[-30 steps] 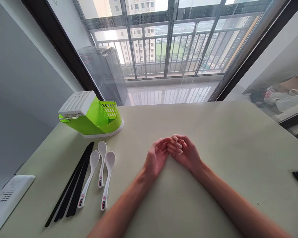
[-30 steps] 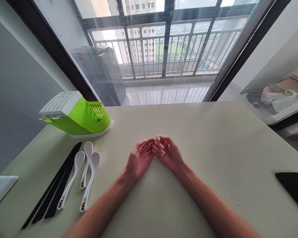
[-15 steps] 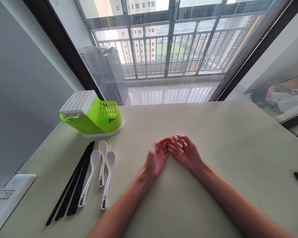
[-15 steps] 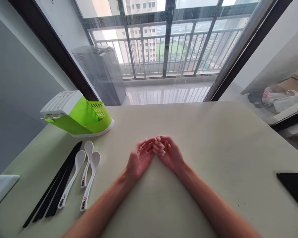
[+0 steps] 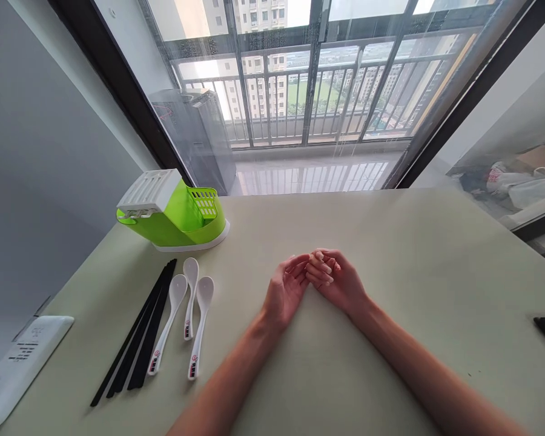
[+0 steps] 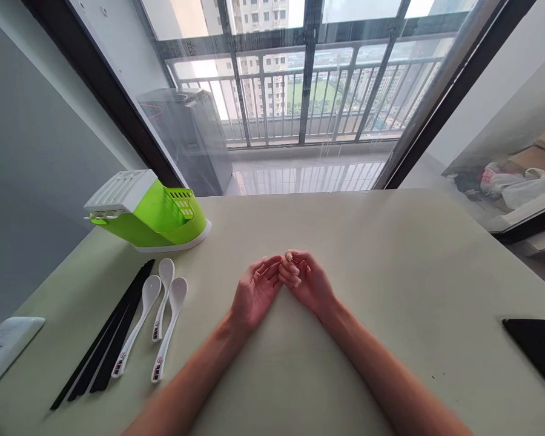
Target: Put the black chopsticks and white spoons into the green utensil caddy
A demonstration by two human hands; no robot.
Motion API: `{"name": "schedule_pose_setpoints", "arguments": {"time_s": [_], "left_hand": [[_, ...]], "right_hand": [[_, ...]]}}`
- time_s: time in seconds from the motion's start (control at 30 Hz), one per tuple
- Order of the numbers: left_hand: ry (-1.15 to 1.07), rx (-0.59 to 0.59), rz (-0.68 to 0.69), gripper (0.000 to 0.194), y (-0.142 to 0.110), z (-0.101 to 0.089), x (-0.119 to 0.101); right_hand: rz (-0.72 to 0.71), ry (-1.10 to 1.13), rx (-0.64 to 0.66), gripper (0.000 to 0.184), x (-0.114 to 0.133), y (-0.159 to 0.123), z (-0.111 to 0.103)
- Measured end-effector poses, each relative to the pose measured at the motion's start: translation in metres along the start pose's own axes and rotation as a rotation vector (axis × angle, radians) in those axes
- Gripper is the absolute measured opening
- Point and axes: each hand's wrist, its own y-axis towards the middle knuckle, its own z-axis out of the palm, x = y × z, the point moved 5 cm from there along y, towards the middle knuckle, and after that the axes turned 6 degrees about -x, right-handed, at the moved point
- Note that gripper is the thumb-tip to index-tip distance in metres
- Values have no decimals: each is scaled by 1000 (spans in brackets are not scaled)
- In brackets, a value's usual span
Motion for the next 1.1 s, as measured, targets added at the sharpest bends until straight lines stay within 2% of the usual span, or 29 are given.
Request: {"name": "schedule_pose_setpoints", "arguments": {"time_s": [0.17,0.27,0.4,0.47,0.53,0.63,0.7,0.8,0.9,1.0,1.1], "left_hand": [[37,-69,36,26,-9,-6,5],[209,-97,114,25,-32,-2,-4],[726,-80,325,24,-87,13,-49],[1051,-136,420,23,-116,12,-78],[1360,-349,569,26,-142,0,-113],[1736,-715,685,35,-173,-34,-156],[1915,-859,771,37,-189,-57,-177],[2054,-982,718,44,-204,-91,-196],[2113,-1090,545,53,-216,-115,-205],[2120,-1153,384,59,-223,-128,-207],[2105,-1185,269,68,-226,-133,-205]], "right_hand": [[8,21,-26,19,0,-1,0],[19,41,-51,22,0,-3,0],[41,67,-88,23,0,-5,-2],[48,75,-99,22,0,-5,-4],[49,81,-105,21,0,-5,-5],[47,86,-106,21,0,-5,-6],[52,88,-108,21,0,-5,-5],[56,86,-109,24,0,-6,-4],[55,90,-99,25,0,-6,-5],[50,90,-84,24,0,-6,-6],[40,85,-83,25,1,-5,-8]]}}
